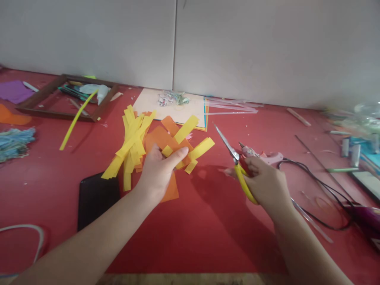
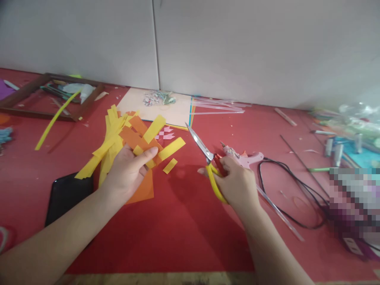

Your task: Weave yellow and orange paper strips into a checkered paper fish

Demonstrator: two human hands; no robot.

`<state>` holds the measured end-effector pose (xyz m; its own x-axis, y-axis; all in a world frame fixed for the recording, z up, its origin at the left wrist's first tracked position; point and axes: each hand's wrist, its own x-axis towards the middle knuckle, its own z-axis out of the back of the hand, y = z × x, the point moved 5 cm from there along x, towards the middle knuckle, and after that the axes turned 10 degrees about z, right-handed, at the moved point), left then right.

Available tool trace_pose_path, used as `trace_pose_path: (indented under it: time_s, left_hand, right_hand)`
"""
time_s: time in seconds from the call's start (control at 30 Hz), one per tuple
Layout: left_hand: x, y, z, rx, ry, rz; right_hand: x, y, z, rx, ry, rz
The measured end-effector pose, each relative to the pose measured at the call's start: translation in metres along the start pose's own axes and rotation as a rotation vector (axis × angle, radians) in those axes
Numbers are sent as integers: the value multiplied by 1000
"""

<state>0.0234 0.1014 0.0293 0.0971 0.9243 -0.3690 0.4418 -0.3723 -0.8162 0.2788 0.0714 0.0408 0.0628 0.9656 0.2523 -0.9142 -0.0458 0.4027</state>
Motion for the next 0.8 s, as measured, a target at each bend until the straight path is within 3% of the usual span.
trace_pose_path:
  time_s: [0.13,0.23,0.4,0.5,0.67,0.8]
  left_hand:
    - [4,2,1,12,33,38]
    - [3,6,-4,73,92,105]
    - [-5,14,-9,252,149,236]
    - [-9,20,-12,318,217,290]
    - [-15,26,-20,342,354,280]
    - [-17,29,-22,378,378,264]
  right_hand:
    - [-4,1,-7,-133,115,-30]
    - [-8,6,-11,-164,121,71]
    - [-15,29,7,-71,-93,298]
    - [-22,47,20,209,-202,316]
    - [-27,61,1,473,18,258]
    - [-29,56,-12,583,63,170]
